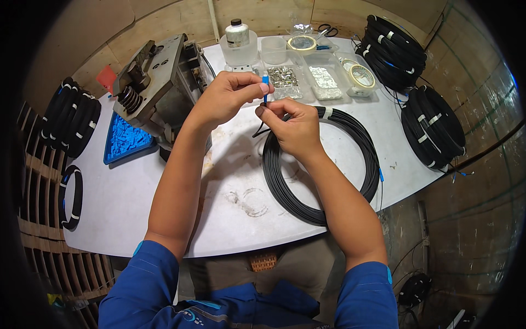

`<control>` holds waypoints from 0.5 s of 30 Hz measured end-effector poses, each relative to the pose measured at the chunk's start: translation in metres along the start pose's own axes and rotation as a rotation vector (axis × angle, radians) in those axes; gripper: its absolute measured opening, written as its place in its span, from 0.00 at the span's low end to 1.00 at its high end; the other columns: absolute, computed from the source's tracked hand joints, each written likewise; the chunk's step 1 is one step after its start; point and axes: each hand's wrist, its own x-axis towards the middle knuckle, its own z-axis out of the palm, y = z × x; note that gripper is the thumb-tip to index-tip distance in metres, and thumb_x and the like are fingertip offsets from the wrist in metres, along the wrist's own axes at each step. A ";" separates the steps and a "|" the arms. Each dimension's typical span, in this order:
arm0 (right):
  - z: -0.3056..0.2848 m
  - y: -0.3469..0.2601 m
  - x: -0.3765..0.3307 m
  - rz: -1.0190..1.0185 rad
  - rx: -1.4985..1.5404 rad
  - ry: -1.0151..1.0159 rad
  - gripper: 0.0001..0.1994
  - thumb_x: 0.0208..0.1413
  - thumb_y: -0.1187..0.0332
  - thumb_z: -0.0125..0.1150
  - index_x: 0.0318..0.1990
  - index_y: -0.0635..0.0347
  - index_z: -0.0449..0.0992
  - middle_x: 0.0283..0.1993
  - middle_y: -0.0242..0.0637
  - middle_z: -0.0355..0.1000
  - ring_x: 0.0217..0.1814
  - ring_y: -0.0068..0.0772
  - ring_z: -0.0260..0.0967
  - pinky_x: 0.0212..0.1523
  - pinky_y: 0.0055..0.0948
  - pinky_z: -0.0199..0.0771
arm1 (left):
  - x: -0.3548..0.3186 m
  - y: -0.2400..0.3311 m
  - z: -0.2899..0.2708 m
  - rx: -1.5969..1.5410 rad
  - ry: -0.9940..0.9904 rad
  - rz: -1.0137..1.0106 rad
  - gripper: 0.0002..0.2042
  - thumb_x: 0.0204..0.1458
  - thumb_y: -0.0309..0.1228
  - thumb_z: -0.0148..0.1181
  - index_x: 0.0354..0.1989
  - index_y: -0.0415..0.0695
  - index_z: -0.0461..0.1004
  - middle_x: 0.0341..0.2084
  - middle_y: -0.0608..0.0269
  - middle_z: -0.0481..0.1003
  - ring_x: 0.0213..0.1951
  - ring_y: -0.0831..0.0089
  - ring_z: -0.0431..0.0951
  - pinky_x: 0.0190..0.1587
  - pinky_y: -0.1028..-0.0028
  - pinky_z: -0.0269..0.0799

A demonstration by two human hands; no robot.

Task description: The person assembles connectors onto fiber optic cables by hand, then crimps them using a specialized press machine.

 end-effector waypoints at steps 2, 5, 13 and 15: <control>0.000 0.004 0.001 0.002 -0.011 -0.006 0.03 0.60 0.75 0.71 0.35 0.64 0.84 0.31 0.24 0.78 0.32 0.11 0.67 0.35 0.18 0.66 | 0.001 -0.001 0.000 0.017 -0.011 -0.022 0.11 0.58 0.33 0.67 0.39 0.36 0.84 0.29 0.67 0.82 0.32 0.83 0.76 0.37 0.77 0.72; 0.002 0.006 0.002 0.006 0.090 0.030 0.06 0.58 0.69 0.74 0.34 0.63 0.84 0.26 0.24 0.76 0.29 0.12 0.66 0.31 0.20 0.68 | 0.001 -0.001 0.000 0.044 -0.009 0.034 0.11 0.58 0.33 0.67 0.38 0.36 0.84 0.28 0.67 0.82 0.31 0.83 0.75 0.36 0.77 0.71; -0.003 -0.002 0.002 0.067 0.174 -0.155 0.07 0.67 0.69 0.64 0.45 0.64 0.81 0.37 0.29 0.78 0.40 0.17 0.72 0.46 0.23 0.71 | 0.001 -0.004 -0.005 -0.145 -0.042 -0.098 0.11 0.61 0.37 0.64 0.40 0.42 0.83 0.33 0.68 0.81 0.38 0.80 0.77 0.43 0.75 0.71; -0.008 0.003 0.007 0.094 0.219 -0.207 0.09 0.69 0.67 0.61 0.46 0.64 0.81 0.39 0.29 0.78 0.42 0.18 0.71 0.48 0.23 0.71 | 0.002 -0.010 -0.006 -0.280 -0.063 -0.135 0.11 0.62 0.38 0.63 0.41 0.43 0.82 0.36 0.67 0.81 0.41 0.79 0.78 0.45 0.73 0.72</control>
